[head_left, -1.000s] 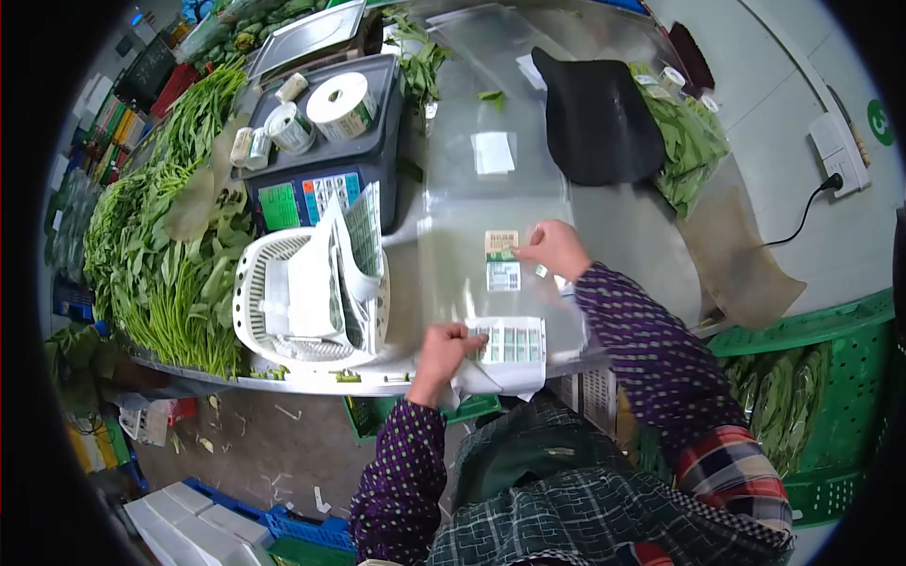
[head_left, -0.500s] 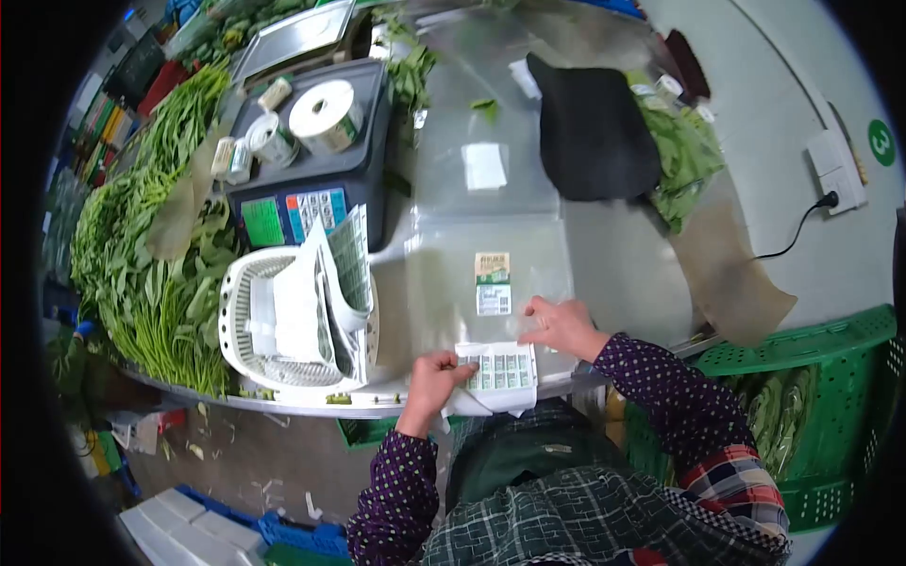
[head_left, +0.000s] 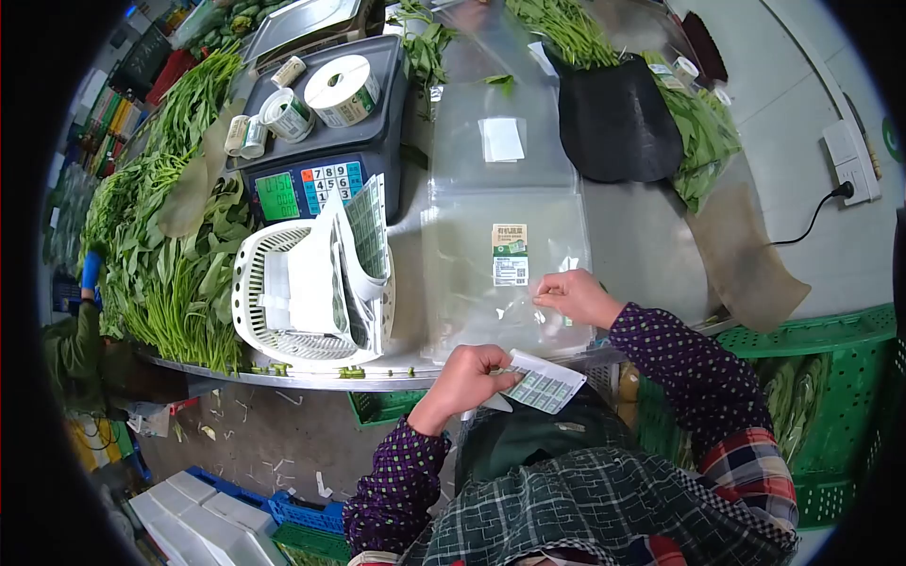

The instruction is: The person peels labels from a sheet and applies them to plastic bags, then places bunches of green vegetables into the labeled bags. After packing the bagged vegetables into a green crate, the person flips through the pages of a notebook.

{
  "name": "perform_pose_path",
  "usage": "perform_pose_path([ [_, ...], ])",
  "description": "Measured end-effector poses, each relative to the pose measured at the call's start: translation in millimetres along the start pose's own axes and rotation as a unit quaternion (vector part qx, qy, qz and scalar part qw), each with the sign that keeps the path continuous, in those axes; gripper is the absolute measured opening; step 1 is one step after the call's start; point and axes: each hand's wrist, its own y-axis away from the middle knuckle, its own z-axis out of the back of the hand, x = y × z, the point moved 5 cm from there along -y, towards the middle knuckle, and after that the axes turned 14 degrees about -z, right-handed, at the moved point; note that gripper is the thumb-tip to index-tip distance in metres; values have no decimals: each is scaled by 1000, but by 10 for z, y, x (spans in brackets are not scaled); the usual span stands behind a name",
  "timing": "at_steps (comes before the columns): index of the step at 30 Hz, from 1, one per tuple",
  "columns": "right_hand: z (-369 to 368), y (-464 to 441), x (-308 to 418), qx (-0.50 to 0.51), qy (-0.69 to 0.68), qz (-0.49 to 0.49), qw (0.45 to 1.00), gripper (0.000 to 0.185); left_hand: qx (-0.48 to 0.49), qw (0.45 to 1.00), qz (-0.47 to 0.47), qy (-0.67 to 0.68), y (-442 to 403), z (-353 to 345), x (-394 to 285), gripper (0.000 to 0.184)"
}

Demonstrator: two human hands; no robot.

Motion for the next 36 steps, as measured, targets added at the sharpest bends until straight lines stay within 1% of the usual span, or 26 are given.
perform_pose_path([
  [1,23,-33,22,46,-86,1,995,23,-4,1000,-13,13,-39,22,-19,19],
  [2,73,-39,-14,82,-81,-45,992,18,-6,1000,-17,14,-115,69,-23,19],
  [4,285,-103,177,102,-9,3,995,15,6,999,47,-13,-261,174,64,12],
  [5,591,-183,379,46,-64,60,995,13,6,999,44,-12,-289,192,225,12],
  [6,1025,-377,465,-150,-341,-48,927,11,-33,997,65,18,-321,233,506,13],
  [7,1683,-366,1017,-194,-208,176,942,10,-71,992,88,47,-326,241,666,15],
  [8,2214,-288,1214,-350,-221,198,888,9,-91,987,96,88,-291,242,529,16],
  [9,2549,-295,1189,-322,-331,141,875,9,-86,987,101,87,-254,232,536,16],
  [11,1927,-40,1396,-251,-264,167,916,8,-107,983,123,81,-210,249,560,19],
  [13,1017,-198,931,-80,-304,36,948,11,-125,983,108,75,-270,232,490,22],
  [14,593,-281,661,-59,-315,-57,945,18,-107,988,104,41,-283,244,504,19],
  [15,322,-346,461,-61,-336,-99,935,22,-88,991,105,5,-260,256,531,16],
  [16,114,-413,313,-63,-354,-138,923,25,-97,990,98,30,-257,244,577,17],
  [17,-41,-479,226,-58,-353,-137,924,25,-101,989,99,30,-249,245,599,17],
  [19,-16,-446,245,-231,-111,-90,962,36,-115,986,109,52,-256,215,616,16],
  [20,-31,-480,204,-219,-85,-120,965,44,-114,986,107,50,-273,212,605,16],
  [21,38,-465,229,-219,-89,-118,964,44,-107,987,114,40,-256,220,597,14],
  [23,314,-462,211,-236,86,-109,962,47,-104,987,116,25,-228,255,608,13],
  [24,426,-465,138,-260,145,-56,953,50,-108,987,113,33,-219,252,649,12],
  [25,434,-371,196,-262,148,-54,952,50,-113,986,110,45,-224,235,658,11],
  [27,166,19,324,-144,242,125,951,46,-99,988,92,78,-222,252,637,10],
  [28,-80,167,277,-113,252,200,940,30,-84,988,79,100,-188,245,585,10],
  [29,-156,158,207,-110,251,201,941,30,-86,988,81,100,-120,253,515,10],
  [31,-139,138,135,-153,156,180,959,12,-32,988,58,140,30,165,284,13],
  [33,-105,89,120,-139,131,184,964,12,21,993,33,110,80,-9,199,12],
  [36,-1,-22,79,-83,74,128,985,15,-2,998,11,61,-131,19,191,13],
])
